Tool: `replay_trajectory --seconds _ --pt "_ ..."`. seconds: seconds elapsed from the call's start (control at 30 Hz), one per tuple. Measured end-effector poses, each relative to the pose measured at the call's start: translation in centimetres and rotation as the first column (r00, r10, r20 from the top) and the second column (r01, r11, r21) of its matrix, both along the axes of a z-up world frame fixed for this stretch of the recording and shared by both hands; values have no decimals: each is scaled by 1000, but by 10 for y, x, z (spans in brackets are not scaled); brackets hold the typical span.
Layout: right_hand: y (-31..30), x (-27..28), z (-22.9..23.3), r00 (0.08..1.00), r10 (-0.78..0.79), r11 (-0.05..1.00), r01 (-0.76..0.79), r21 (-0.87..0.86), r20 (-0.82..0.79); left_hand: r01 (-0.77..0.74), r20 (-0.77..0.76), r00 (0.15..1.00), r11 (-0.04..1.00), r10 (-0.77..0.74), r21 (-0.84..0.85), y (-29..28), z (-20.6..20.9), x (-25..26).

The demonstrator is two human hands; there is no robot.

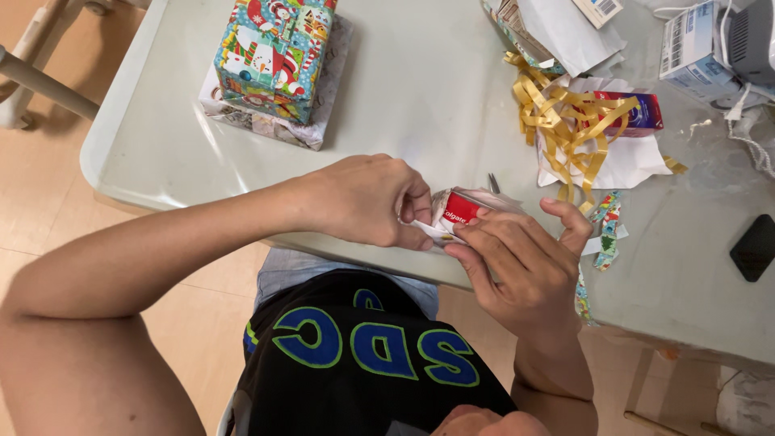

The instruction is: The person wraps two small boxes with patterned paper on a table. They fold the paper around each box, use scissors to trim excess, and secure the edges with tape. The first box is wrapped in Christmas-themed paper, and the second in wedding-themed paper.

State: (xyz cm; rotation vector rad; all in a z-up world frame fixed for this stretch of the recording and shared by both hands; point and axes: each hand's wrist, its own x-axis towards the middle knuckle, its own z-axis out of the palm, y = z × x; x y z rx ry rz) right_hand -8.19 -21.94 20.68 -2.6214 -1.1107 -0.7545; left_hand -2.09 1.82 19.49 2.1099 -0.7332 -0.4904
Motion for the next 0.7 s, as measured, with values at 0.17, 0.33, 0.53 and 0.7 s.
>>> replay_trajectory --seconds 0.17,0.33,0.53,0.7 --pt "0 0 -1 1000 -2 1000 2 -7 2 19 -132 991 1000 -19 -5 -4 -11 5" --pt "0 0 1 1000 -2 1000 2 -12 1 78 -514 852 995 -101 -66 -6 -13 19" --pt "1 0 1 1000 1 1000 -1 -10 4 125 -458 887 984 -53 128 0 -11 42" --pt "1 0 1 1000 -1 1000 1 -10 1 184 -577 814 972 -69 143 -12 -28 55"
